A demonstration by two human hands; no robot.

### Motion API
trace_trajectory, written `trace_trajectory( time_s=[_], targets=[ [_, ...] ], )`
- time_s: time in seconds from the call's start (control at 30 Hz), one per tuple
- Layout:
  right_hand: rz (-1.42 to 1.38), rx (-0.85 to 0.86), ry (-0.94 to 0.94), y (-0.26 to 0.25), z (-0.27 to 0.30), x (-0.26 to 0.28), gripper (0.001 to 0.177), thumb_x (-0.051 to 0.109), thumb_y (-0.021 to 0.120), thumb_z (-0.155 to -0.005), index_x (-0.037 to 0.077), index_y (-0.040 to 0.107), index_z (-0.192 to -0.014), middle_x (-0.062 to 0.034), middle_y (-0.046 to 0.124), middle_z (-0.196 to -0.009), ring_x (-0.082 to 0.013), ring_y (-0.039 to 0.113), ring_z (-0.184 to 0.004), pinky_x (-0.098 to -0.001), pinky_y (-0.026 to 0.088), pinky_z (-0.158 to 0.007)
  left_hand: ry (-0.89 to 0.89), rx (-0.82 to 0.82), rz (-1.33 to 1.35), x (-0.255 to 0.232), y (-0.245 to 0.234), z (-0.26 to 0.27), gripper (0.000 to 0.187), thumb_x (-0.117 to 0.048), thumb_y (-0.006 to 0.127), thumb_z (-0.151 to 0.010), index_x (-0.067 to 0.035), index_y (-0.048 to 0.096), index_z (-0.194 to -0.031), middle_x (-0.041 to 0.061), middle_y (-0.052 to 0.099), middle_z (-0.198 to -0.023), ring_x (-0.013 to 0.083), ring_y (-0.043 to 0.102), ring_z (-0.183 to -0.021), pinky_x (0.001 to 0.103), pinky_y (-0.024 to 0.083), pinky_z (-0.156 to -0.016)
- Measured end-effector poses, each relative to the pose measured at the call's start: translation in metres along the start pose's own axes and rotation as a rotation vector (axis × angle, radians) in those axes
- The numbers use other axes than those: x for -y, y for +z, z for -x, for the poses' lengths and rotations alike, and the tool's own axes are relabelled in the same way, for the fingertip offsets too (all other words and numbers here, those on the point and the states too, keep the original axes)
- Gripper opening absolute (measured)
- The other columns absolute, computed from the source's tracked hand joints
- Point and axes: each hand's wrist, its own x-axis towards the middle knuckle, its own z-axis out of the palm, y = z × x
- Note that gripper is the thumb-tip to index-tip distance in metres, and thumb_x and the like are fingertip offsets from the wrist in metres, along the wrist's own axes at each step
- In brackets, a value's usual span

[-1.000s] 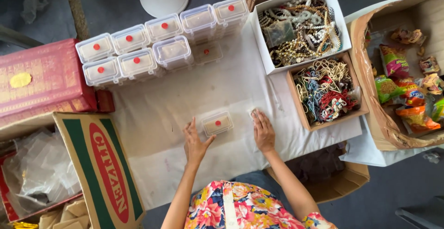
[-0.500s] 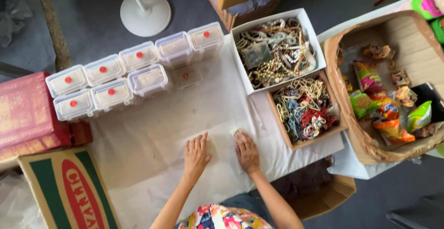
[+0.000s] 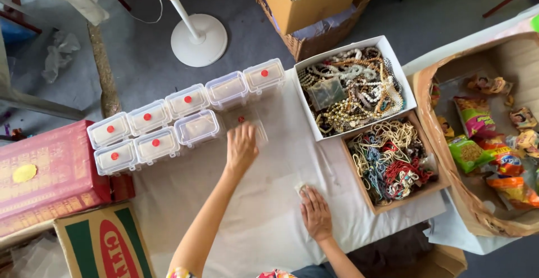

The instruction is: The recorder is seen organizing various pieces of jewelry, including necklaces and small items in pouches and containers, on a table.

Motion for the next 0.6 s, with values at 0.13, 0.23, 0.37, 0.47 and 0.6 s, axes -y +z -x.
trace_trajectory(
  time_s=[0.13, 0.23, 0.37, 0.47, 0.6],
  targets=[
    [0.015, 0.012, 0.005, 0.002, -0.002, 0.000, 0.048, 0.026, 0.053, -0.102, 0.011, 0.049, -0.147, -0.0100, 0.048, -0.153, -0.0278, 0.044, -0.143, -0.0427, 0.036, -0.117, -0.089, -0.016, 0.083, 0.022, 0.024, -0.030, 0.049, -0.012, 0.073, -0.077, -0.008, 0.055, -0.122, 0.011, 0.058, -0.127, 0.0270, 0.058, -0.115, 0.044, 0.045, -0.099],
    [0.024, 0.028, 0.010, 0.000, 0.000, -0.002, 0.048, 0.026, 0.053, -0.102, 0.011, 0.049, -0.148, -0.0103, 0.048, -0.153, -0.0275, 0.044, -0.143, -0.0427, 0.036, -0.117, -0.054, -0.107, -0.040, 0.016, 0.020, -0.029, 0.040, -0.008, 0.070, -0.080, -0.007, 0.061, -0.119, 0.013, 0.059, -0.134, 0.0262, 0.060, -0.111, 0.040, 0.050, -0.086],
    [0.016, 0.053, 0.015, 0.000, 0.001, 0.001, 0.049, 0.025, 0.053, -0.102, 0.012, 0.048, -0.148, -0.0096, 0.047, -0.154, -0.0267, 0.044, -0.144, -0.0422, 0.036, -0.117, -0.058, -0.178, 0.103, -0.014, 0.011, 0.000, 0.042, -0.005, 0.067, -0.084, -0.010, 0.066, -0.126, 0.012, 0.059, -0.132, 0.0256, 0.060, -0.106, 0.039, 0.053, -0.080],
    [0.015, 0.058, 0.011, 0.001, -0.002, 0.000, 0.050, 0.024, 0.055, -0.101, 0.011, 0.047, -0.149, -0.0106, 0.047, -0.154, -0.0272, 0.043, -0.144, -0.0428, 0.036, -0.116, 0.070, 0.007, 0.208, -0.048, 0.041, 0.022, 0.047, -0.015, 0.070, -0.092, -0.015, 0.062, -0.138, 0.011, 0.057, -0.127, 0.0246, 0.058, -0.101, 0.041, 0.053, -0.080],
    [0.027, 0.058, 0.009, -0.002, -0.003, 0.001, 0.050, 0.023, 0.056, -0.100, 0.011, 0.048, -0.148, -0.0108, 0.047, -0.153, -0.0279, 0.043, -0.143, -0.0437, 0.036, -0.116, 0.135, 0.156, 0.312, -0.096, 0.057, 0.033, 0.064, -0.035, 0.072, -0.089, -0.021, 0.053, -0.148, 0.012, 0.054, -0.128, 0.0264, 0.055, -0.113, 0.043, 0.051, -0.086]
  ],
)
